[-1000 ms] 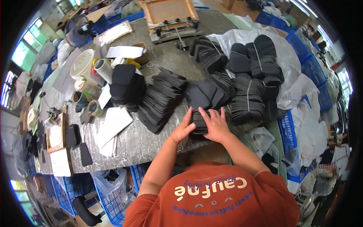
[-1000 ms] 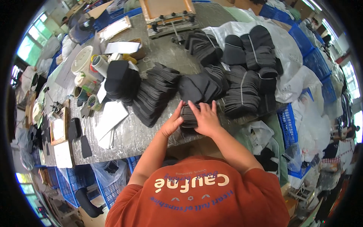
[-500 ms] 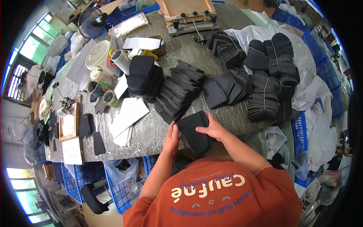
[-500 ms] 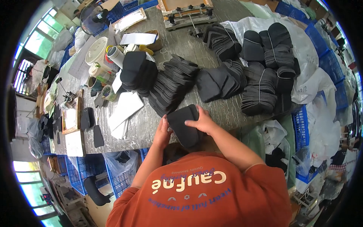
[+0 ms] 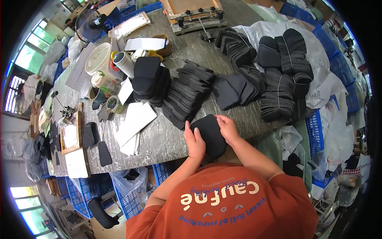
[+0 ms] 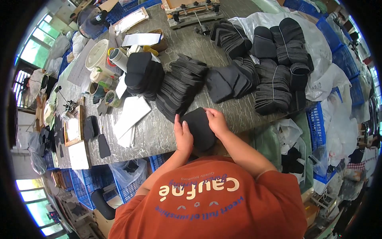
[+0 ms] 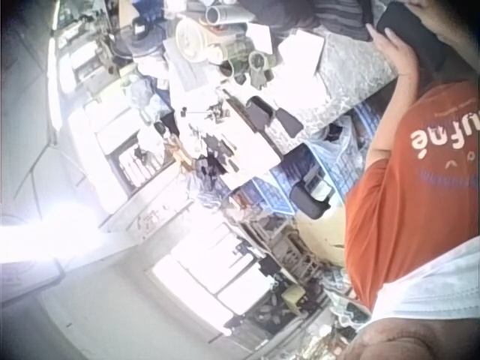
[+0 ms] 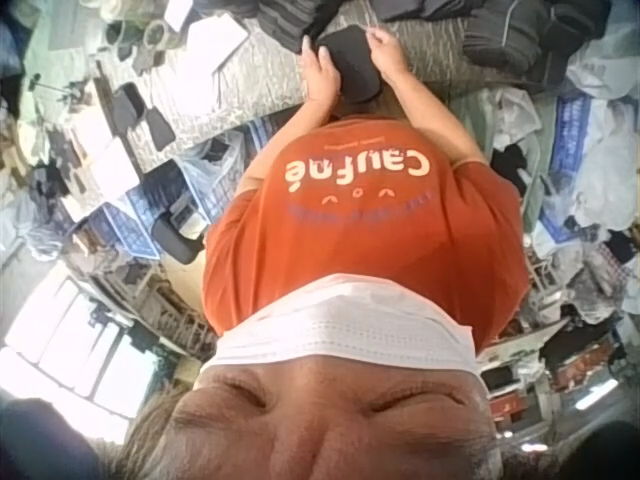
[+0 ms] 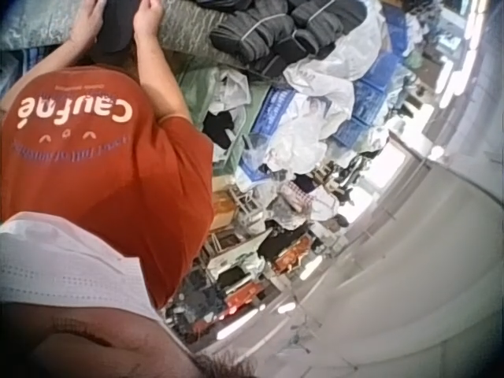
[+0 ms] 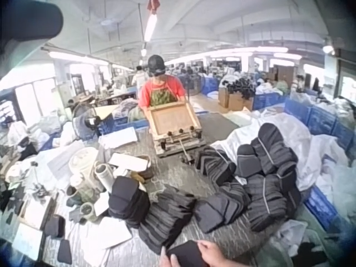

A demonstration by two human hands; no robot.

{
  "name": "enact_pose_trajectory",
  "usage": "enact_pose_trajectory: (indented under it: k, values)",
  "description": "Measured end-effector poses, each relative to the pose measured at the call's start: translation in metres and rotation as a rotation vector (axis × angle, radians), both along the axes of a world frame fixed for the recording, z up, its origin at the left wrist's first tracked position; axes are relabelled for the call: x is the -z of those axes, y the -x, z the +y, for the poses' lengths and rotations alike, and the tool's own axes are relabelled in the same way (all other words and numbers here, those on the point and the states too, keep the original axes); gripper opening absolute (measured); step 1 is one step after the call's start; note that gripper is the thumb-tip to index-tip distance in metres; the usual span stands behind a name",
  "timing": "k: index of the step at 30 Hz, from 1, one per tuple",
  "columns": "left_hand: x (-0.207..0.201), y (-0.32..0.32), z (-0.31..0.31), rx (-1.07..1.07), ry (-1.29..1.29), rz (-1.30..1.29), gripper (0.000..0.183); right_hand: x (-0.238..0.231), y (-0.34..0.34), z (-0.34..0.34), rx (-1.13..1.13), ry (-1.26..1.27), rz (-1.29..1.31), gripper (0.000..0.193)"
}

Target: Checking and stacking fabric shoe component pieces at a manufacturing station.

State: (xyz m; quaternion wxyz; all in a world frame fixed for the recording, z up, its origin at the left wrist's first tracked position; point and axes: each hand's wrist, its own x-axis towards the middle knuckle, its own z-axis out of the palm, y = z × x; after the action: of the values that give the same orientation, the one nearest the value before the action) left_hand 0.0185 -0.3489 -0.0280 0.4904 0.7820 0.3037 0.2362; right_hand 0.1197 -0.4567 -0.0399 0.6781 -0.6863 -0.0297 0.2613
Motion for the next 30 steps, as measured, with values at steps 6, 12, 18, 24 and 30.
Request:
enact_pose_trajectory:
  k: [6,12,18,24,30]
  values:
    - [-0.003,0.006,0.009,-0.007,0.288,-0.062,0.048,-0.016,0.008,-0.015,-0.219,0.234,-0.092,0.067]
    - [0.008,0.007,0.024,-0.088,0.677,-0.130,0.055,-0.033,-0.006,-0.007,-0.235,-0.012,0.441,0.091]
    - [0.023,0.009,0.024,0.102,0.892,-0.028,0.054,-0.021,-0.014,-0.016,-0.402,-0.015,0.500,0.075]
    - [0.029,0.030,0.008,0.244,0.662,-0.006,0.058,-0.017,0.010,-0.032,-0.415,-0.072,0.480,0.063]
    - [0.018,0.007,0.016,0.205,0.681,-0.049,0.062,-0.026,-0.008,-0.020,-0.398,-0.162,0.486,0.056]
